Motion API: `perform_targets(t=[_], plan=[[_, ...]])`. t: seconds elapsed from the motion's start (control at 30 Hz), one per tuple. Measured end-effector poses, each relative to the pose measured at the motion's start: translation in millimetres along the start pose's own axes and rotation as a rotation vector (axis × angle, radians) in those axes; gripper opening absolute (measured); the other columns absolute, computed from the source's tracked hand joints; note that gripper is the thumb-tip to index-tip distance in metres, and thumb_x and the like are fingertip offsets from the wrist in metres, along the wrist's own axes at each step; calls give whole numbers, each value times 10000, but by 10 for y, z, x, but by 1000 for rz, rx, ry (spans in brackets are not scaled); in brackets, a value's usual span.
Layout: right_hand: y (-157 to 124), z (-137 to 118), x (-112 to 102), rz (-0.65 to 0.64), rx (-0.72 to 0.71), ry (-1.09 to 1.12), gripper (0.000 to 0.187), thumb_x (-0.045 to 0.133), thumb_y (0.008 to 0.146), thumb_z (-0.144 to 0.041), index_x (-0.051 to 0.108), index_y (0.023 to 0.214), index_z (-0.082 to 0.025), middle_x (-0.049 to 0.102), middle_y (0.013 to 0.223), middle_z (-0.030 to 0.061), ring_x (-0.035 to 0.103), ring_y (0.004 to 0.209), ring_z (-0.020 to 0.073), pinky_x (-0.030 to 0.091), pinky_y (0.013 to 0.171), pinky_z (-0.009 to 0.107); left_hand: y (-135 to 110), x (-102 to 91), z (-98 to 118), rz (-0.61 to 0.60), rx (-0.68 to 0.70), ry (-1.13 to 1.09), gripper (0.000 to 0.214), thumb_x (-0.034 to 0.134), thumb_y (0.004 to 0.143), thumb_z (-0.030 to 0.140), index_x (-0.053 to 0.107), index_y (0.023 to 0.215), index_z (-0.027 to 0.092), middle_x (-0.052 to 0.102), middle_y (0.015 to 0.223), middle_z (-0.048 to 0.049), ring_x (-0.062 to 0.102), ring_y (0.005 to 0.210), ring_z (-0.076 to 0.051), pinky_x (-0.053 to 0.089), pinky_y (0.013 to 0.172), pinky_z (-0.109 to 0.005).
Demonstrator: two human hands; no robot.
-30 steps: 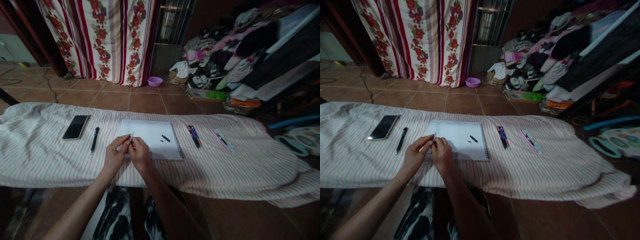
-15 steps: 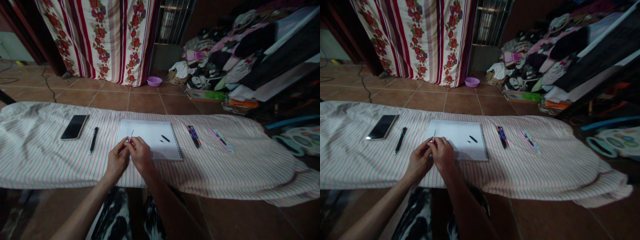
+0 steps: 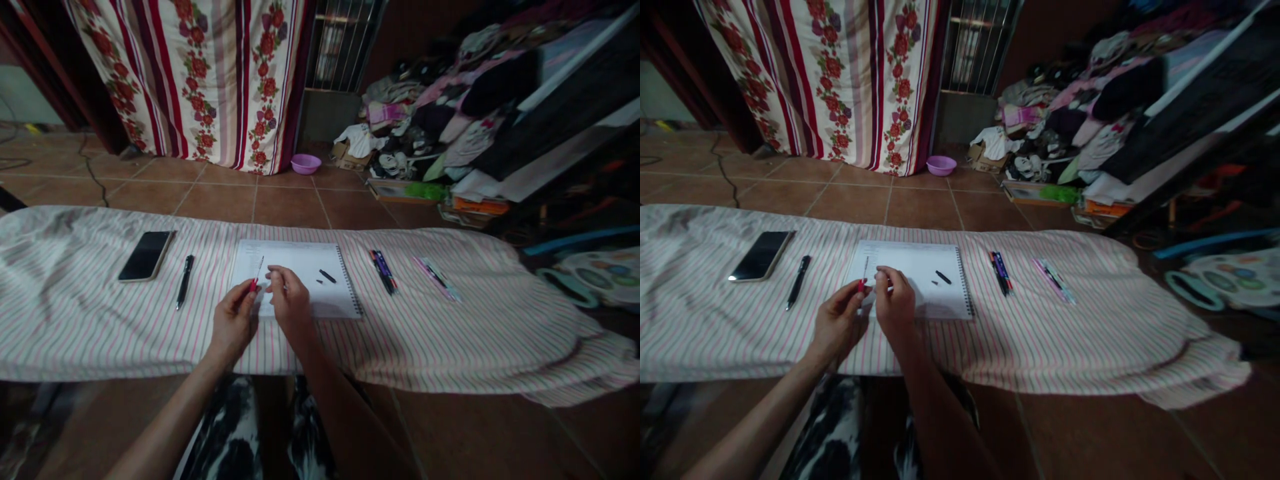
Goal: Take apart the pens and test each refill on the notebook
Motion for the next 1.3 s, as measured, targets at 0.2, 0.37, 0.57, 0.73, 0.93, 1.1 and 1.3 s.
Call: perform_targets(t=[0.2, 0.37, 0.57, 0.73, 0.93, 1.1, 1.3], plan=[[176, 246, -476, 273, -86, -311, 218, 484, 799, -244, 639, 919, -147, 616, 820, 67, 569, 677, 142, 472, 704, 279, -34, -1, 151, -10, -47, -54, 361, 668, 682, 359, 627, 964, 137, 686, 916, -94, 622, 902, -214, 438, 889, -389], [232, 566, -905, 333, -9, -477, 226, 506, 733, -226, 674, 865, -151, 597, 792, 61, 551, 639, 146, 469, 704, 297, -74, 35, 257, -40, -45, -71, 359, 677, 661, 376, 622, 927, 141, 690, 873, -84, 627, 878, -214, 439, 884, -386], [210, 769, -1024, 213, 71, -560, 221, 511, 722, -226, 694, 834, -175, 589, 742, 46, 555, 648, 153, 457, 686, 276, -123, 93, 277, -44, -62, -88, 372, 688, 639, 402, 620, 903, 150, 693, 837, -77, 637, 847, -217, 461, 843, -376], [224, 832, -1108, 215, 88, -578, 233, 519, 734, -233, 692, 880, -177, 610, 796, 55, 567, 697, 157, 440, 713, 268, -175, 129, 311, -41, -92, -118, 348, 696, 633, 381, 621, 883, 151, 687, 783, -59, 635, 795, -196, 468, 810, -349], [245, 778, -1089, 216, 146, -653, 234, 539, 774, -249, 683, 946, -183, 604, 867, 67, 568, 733, 155, 422, 727, 259, -254, 212, 351, -48, -138, -135, 323, 708, 607, 362, 634, 835, 146, 668, 705, -35, 614, 703, -164, 479, 743, -314], [233, 745, -1002, 147, 158, -803, 204, 575, 772, -261, 673, 946, -220, 595, 905, 66, 576, 810, 178, 409, 721, 261, -313, 252, 344, -76, -167, -154, 321, 707, 597, 359, 634, 824, 145, 671, 697, -37, 615, 701, -169, 482, 732, -319], [246, 743, -1027, 202, 183, -758, 169, 549, 775, -246, 674, 882, -209, 599, 869, 58, 576, 787, 170, 412, 722, 258, -333, 232, 337, -86, -173, -145, 335, 708, 593, 364, 629, 833, 144, 672, 692, -32, 616, 702, -166, 482, 747, -318]])
Point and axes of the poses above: each hand's wrist, its own y-axis towards the middle knuckle, its own x-axis out of the palm, z = x × y, the point moved 2 cm from there along y, towards the middle knuckle
